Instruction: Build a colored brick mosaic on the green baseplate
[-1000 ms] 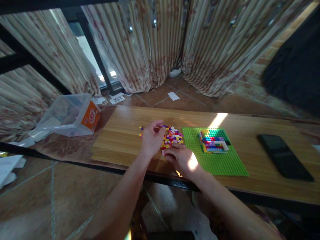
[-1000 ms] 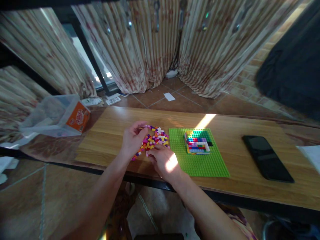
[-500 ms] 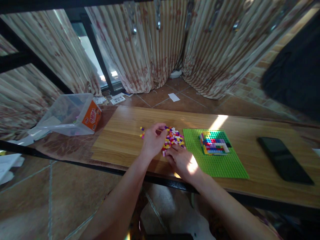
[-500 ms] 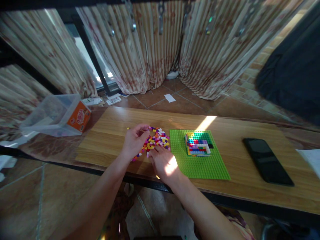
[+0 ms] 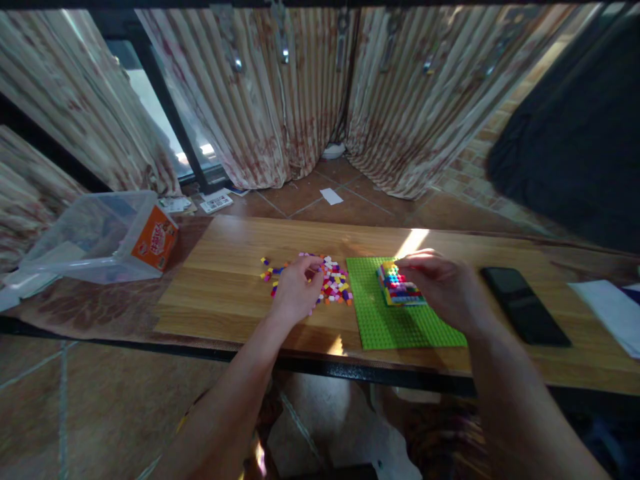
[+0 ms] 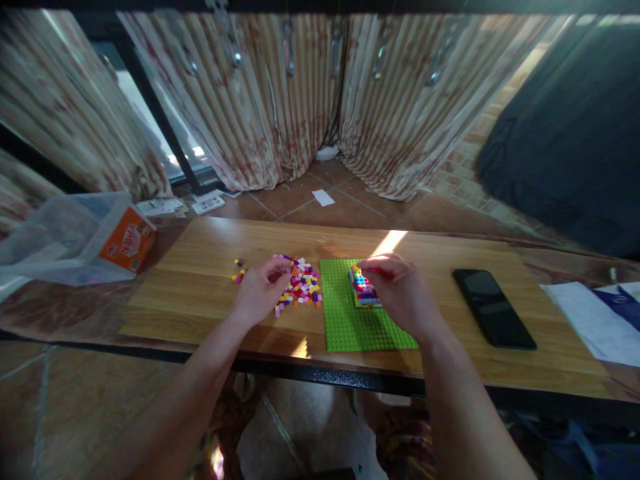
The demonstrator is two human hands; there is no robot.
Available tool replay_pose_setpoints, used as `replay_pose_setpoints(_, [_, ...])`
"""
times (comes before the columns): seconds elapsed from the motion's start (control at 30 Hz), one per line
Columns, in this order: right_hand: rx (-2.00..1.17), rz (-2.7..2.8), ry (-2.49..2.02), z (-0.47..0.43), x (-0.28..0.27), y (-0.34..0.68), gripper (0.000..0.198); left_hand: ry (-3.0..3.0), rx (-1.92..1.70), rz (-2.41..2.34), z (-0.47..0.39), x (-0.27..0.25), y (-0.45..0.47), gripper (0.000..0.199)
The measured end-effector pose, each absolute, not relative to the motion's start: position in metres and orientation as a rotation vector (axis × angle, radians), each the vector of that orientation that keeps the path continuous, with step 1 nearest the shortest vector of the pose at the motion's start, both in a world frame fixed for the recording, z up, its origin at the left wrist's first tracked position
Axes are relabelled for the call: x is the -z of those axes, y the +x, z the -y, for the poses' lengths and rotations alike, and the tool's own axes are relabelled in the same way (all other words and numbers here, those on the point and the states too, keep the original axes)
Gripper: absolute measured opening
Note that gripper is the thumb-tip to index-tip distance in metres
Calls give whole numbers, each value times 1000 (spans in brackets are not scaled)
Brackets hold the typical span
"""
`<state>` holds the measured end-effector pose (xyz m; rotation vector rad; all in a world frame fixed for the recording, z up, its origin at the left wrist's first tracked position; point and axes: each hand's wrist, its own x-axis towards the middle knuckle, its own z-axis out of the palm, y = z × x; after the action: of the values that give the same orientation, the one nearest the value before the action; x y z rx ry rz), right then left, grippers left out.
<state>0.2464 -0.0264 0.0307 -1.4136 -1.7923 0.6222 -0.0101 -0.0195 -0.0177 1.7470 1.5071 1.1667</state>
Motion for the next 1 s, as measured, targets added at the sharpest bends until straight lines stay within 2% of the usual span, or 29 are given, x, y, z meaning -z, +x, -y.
replay_pose_setpoints(0.23, [-700, 1803, -1502, 35, -33, 260, 16, 1781, -1029, -1215, 31, 13, 13, 26])
replay_pose_setpoints(0.43, [-467, 2102, -1534, 39, -27, 244, 19, 1816, -869, -1011, 51, 24, 46, 40])
replay_pose_setpoints(0.67, [-304, 2165, -1583, 38, -24, 241, 22, 1834, -808, -967, 54, 26, 59, 56])
replay_pose_setpoints(0.87, [-292, 2113, -1606, 37, -21, 241, 18, 1921, -592, -961, 53, 17, 61, 58])
replay_pose_setpoints(1.0, [-361, 2068, -1582, 36, -20, 247, 16, 1922, -546, -933, 57, 11, 64, 51])
